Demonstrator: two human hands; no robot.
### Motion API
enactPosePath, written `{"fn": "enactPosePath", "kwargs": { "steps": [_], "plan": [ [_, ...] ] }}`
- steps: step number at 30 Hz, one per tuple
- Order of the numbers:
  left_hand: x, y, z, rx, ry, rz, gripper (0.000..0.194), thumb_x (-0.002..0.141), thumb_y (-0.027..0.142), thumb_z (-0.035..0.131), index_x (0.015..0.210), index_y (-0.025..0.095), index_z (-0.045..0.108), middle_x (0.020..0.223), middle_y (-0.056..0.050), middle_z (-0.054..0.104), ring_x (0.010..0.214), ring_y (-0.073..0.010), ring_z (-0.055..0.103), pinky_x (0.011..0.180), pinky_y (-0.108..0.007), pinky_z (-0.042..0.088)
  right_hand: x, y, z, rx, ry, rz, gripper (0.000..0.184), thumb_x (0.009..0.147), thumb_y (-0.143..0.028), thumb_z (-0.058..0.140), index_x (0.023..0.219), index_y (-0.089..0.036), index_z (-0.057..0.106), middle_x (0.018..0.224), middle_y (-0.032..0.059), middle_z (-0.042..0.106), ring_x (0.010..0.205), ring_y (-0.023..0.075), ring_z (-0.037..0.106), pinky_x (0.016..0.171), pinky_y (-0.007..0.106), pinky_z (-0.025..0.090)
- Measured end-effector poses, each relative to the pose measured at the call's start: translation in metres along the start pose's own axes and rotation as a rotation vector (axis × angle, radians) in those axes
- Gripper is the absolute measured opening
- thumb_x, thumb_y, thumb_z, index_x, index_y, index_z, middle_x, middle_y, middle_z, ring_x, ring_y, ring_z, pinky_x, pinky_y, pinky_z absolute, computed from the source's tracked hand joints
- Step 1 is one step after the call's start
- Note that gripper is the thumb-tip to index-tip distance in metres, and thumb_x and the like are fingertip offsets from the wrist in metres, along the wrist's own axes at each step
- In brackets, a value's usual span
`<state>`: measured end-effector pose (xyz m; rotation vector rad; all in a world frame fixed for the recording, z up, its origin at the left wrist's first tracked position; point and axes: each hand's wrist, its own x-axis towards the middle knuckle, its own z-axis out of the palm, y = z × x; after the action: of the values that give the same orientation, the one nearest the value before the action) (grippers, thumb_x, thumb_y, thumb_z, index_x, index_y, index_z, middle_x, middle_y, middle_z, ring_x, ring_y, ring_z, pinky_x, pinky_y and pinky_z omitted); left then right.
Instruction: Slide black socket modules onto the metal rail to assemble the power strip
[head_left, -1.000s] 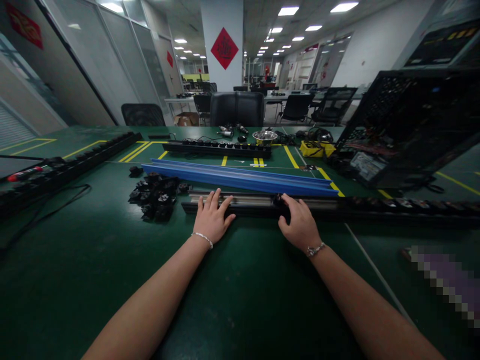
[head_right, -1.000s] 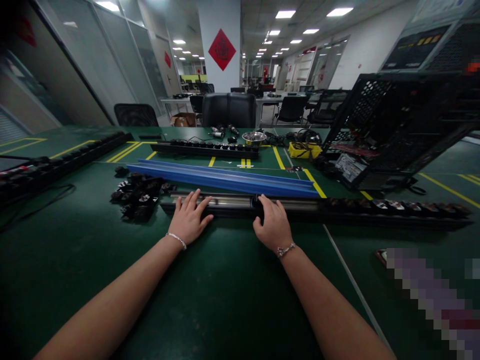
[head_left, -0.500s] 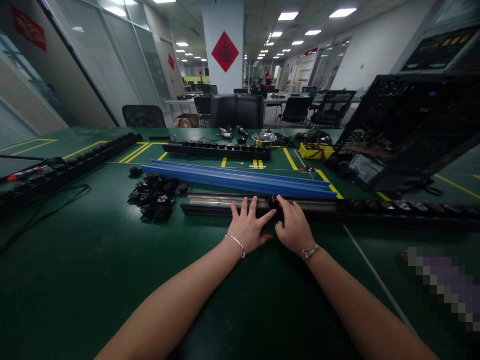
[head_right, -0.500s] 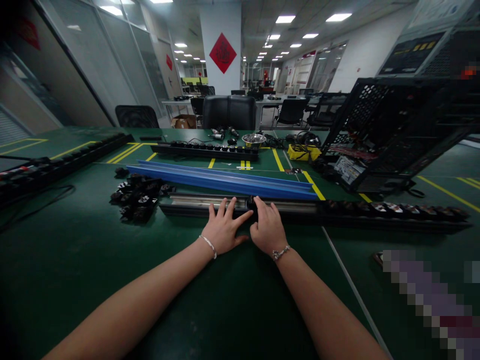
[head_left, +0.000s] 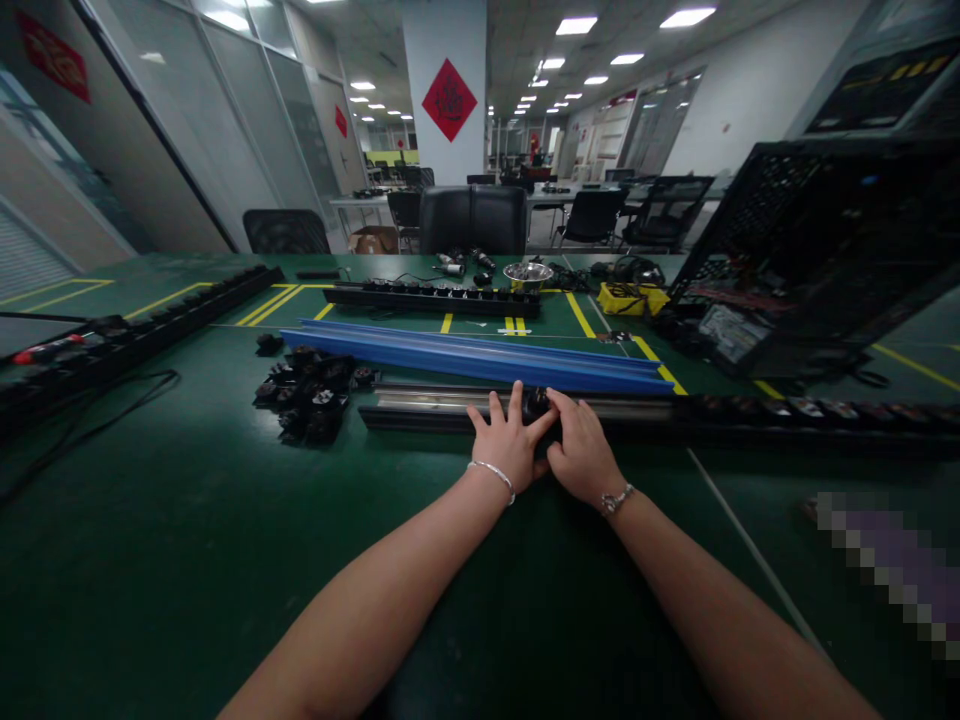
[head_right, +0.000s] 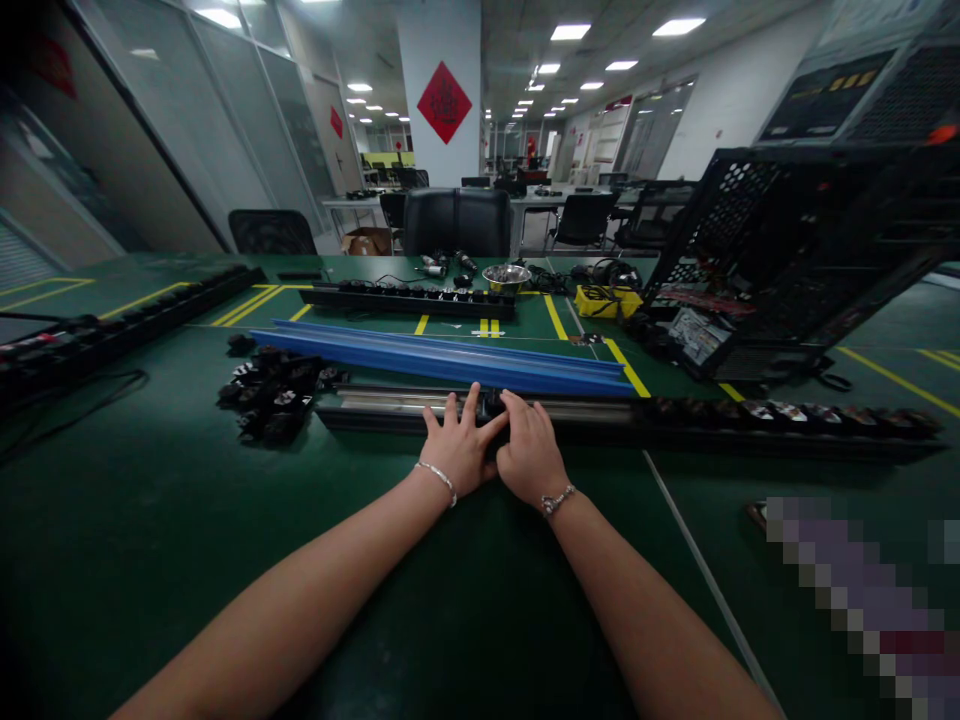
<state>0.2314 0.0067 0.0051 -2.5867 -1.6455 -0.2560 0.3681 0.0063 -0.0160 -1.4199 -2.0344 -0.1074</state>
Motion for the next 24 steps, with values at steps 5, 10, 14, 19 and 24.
{"fn": "enactPosePath", "kwargs": {
  "steps": [5, 10, 14, 19, 24],
  "plan": [
    [-0.0003, 0.0011, -0.0011, -0.011, -0.008, -0.015, 0.077, 0.075, 0.054, 0.056, 0.142, 0.045, 0.019, 0.156, -0.007, 0.008, 0.133, -0.0484, 0.019, 0.094, -0.076, 0.018, -0.0017, 0.0006, 0.0, -0.047, -0.001, -0.028, 0.066, 0.066, -0.01, 0.041, 0.132, -0.012, 0.04, 0.133, 0.0133, 0.051, 0.124, 0.0236, 0.044, 0.108, 0.047, 0.025],
    [0.0005, 0.0013, -0.0004, -0.027, 0.012, -0.02, 0.068, 0.077, 0.054, 0.053, 0.14, 0.043, 0.027, 0.154, -0.007, 0.017, 0.134, -0.0453, 0.021, 0.095, -0.076, 0.018, -0.0036, 0.0043, 0.0003, -0.245, 0.003, 0.039, 0.065, 0.07, -0.014, 0.044, 0.134, -0.009, 0.04, 0.139, 0.0144, 0.044, 0.131, 0.0277, 0.034, 0.109, 0.05, 0.022],
    [0.0008, 0.0008, 0.0004, -0.022, 0.004, -0.034, 0.07, 0.075, 0.054, 0.056, 0.138, 0.042, 0.03, 0.154, -0.007, 0.021, 0.136, -0.0422, 0.019, 0.096, -0.075, 0.018, -0.0029, 0.0091, -0.0012, -0.343, -0.039, 0.056, 0.062, 0.069, -0.015, 0.047, 0.13, -0.01, 0.047, 0.14, 0.0147, 0.044, 0.131, 0.0305, 0.034, 0.107, 0.053, 0.023],
    [0.0002, -0.0004, -0.0001, -0.015, 0.011, -0.041, 0.073, 0.072, 0.052, 0.061, 0.138, 0.042, 0.031, 0.153, -0.008, 0.022, 0.137, -0.0398, 0.019, 0.097, -0.074, 0.019, -0.0008, 0.0092, -0.0048, -0.37, -0.072, 0.055, 0.054, 0.071, -0.015, 0.046, 0.124, -0.01, 0.054, 0.138, 0.0133, 0.047, 0.128, 0.0296, 0.039, 0.106, 0.053, 0.024],
    [-0.0018, -0.0051, -0.0039, 0.006, 0.001, -0.055, 0.071, 0.072, 0.051, 0.062, 0.136, 0.038, 0.035, 0.152, -0.01, 0.025, 0.137, -0.0363, 0.021, 0.101, -0.067, 0.022, 0.0001, 0.008, -0.0061, -0.368, -0.074, 0.054, 0.052, 0.071, -0.016, 0.046, 0.122, -0.011, 0.055, 0.137, 0.014, 0.048, 0.127, 0.0299, 0.04, 0.105, 0.052, 0.026]
  ]
}}
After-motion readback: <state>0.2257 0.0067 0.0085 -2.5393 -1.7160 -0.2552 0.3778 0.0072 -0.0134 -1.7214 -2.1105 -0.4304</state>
